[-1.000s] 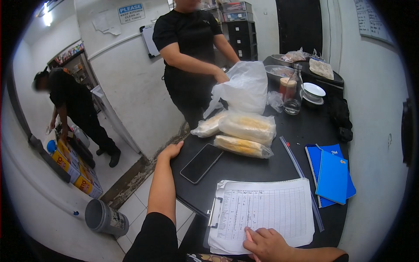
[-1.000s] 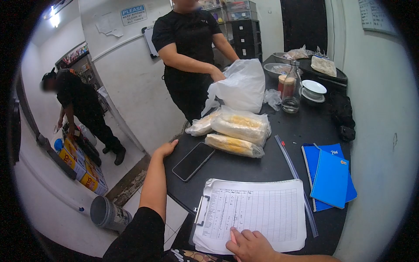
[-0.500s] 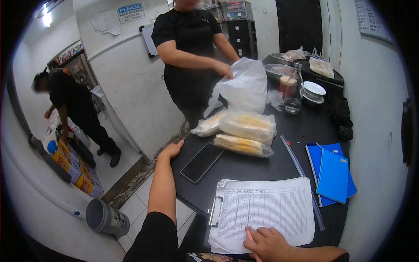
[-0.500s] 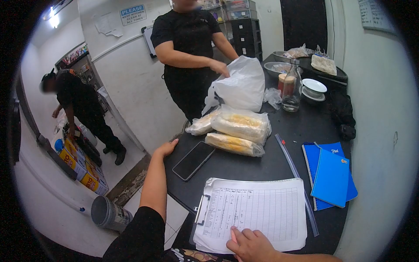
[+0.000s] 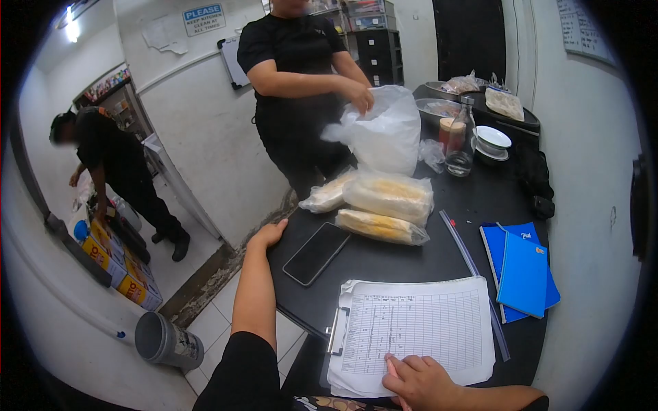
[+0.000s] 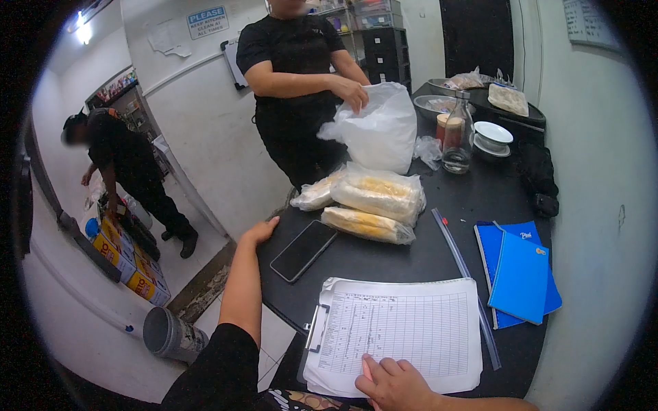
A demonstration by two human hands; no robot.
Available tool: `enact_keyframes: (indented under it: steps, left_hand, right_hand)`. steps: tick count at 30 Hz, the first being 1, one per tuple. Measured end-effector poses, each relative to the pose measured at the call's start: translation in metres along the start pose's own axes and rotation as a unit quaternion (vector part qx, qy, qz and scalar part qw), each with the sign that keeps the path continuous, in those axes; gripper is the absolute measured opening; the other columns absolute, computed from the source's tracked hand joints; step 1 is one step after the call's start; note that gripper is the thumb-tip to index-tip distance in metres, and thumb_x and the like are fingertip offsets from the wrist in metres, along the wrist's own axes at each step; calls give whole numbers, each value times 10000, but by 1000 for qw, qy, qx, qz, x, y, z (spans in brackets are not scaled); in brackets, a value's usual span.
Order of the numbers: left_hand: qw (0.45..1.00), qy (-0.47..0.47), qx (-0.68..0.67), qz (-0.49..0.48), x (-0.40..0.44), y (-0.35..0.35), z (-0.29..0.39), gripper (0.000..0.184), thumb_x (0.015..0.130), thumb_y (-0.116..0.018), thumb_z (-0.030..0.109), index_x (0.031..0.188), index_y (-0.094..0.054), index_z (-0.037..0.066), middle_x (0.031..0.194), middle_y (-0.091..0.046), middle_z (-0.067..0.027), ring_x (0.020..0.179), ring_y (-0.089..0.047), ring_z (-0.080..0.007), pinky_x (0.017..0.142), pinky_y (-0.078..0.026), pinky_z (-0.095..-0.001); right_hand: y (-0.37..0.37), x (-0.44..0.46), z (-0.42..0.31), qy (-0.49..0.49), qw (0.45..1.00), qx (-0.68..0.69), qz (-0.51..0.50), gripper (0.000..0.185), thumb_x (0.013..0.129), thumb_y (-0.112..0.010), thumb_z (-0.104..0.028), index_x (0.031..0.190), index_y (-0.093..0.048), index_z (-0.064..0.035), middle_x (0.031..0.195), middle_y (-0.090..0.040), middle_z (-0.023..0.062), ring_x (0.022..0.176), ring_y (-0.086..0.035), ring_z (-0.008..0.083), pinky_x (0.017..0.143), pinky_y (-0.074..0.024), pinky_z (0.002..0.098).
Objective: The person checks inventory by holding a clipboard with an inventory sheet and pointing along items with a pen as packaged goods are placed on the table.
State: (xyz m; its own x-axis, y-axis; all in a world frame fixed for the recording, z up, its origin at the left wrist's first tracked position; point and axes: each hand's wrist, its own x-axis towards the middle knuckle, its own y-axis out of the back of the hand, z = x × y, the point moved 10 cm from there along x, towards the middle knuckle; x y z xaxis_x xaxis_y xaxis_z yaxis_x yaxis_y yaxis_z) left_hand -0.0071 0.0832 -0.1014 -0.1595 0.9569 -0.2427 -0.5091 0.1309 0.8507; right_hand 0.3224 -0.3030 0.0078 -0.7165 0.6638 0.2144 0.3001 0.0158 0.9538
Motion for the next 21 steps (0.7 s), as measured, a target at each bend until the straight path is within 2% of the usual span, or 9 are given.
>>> enact_keyframes:
  steps: [3,12,15,21]
  left_hand:
    - [1000,-17,4,24,7,0,-4,821,864,-295,664,1120,-587,-60,1198,-541,-258,1172,-488,-363,1009,-338,-406]
    - [1000,-11,6,27,6,1,-5,816,864,-293,661,1130,-584,-53,1192,-548,-252,1158,-501,-361,1007,-341,-404]
    - [1000,11,-5,-11,2,-2,-4,757,892,-287,601,1184,-539,-51,1284,-471,-247,1251,-401,-361,1050,-281,-398]
    - [1000,2,0,-2,0,-1,-2,759,892,-286,602,1178,-544,-51,1277,-479,-247,1245,-408,-362,1045,-288,-400]
  right_hand:
    - [0,0,0,0,1000,-3,0,321,692,-580,-197,960,-520,-30,1186,-524,232,891,-532,279,716,-438,364]
    - [1,0,0,0,1000,-8,2,306,701,-570,-206,948,-516,-34,1178,-531,230,878,-535,271,705,-436,356]
    - [1,0,0,1,1000,-9,5,303,702,-569,-205,947,-513,-35,1177,-532,230,875,-535,270,701,-435,355]
    - [1,0,0,1,1000,-7,2,308,692,-578,-193,950,-511,-39,1176,-531,229,874,-534,275,697,-432,359]
